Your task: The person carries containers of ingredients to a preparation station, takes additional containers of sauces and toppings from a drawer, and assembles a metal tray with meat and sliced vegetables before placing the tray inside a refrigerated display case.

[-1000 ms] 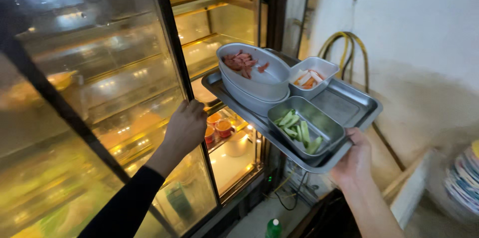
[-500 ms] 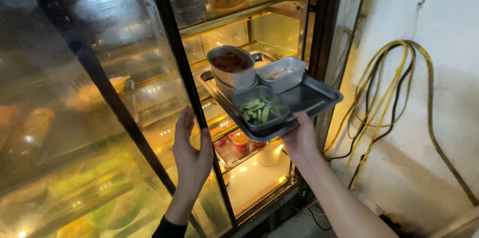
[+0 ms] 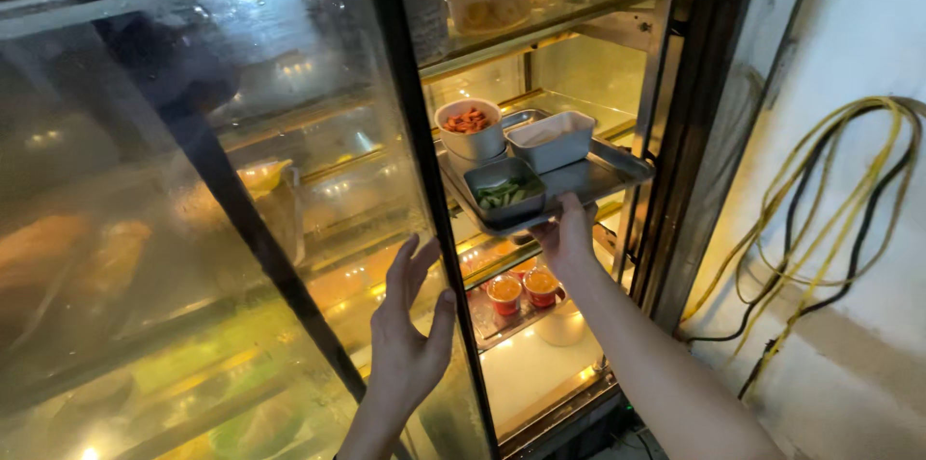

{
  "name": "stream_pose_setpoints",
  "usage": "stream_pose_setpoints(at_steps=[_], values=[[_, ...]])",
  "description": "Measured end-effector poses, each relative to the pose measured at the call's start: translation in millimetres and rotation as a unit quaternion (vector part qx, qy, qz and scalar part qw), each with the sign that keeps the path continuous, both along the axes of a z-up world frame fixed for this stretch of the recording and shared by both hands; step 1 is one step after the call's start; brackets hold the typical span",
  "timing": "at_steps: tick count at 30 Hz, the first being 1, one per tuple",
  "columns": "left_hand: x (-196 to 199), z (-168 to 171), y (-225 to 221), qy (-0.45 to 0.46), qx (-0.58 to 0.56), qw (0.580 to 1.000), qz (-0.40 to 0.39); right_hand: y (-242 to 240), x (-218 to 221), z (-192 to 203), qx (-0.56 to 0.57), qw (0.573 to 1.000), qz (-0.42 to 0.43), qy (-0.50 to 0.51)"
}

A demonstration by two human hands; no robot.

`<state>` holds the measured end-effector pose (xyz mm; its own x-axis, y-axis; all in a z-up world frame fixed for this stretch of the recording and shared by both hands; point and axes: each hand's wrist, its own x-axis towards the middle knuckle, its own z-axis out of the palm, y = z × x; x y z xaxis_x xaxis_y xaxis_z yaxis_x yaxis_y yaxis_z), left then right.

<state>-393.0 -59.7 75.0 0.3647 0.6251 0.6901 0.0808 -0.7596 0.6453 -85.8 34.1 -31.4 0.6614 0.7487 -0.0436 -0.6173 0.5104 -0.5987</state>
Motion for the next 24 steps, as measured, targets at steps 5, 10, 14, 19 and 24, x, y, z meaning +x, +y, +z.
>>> stream_pose_setpoints(at_steps=[5, 10, 14, 19, 24], values=[[8, -4, 6, 0.010, 0.045, 0.999, -0.020, 45, 31, -4, -0.048, 0.998, 0.029, 0.024], [17, -4, 12, 0.028, 0.029, 0.998, -0.048, 64, 48, 0, -0.130, 0.988, 0.082, -0.031], [29, -2, 15, 0.029, 0.032, 0.995, -0.090, 70, 54, 9, -0.180, 0.979, 0.072, -0.061], [55, 1, 18, 0.039, 0.015, 0.991, -0.129, 72, 62, 13, -0.243, 0.962, 0.046, -0.120], [98, -1, 28, 0.019, 0.011, 0.984, -0.177, 22, 90, -21, -0.262, 0.955, -0.001, -0.142]])
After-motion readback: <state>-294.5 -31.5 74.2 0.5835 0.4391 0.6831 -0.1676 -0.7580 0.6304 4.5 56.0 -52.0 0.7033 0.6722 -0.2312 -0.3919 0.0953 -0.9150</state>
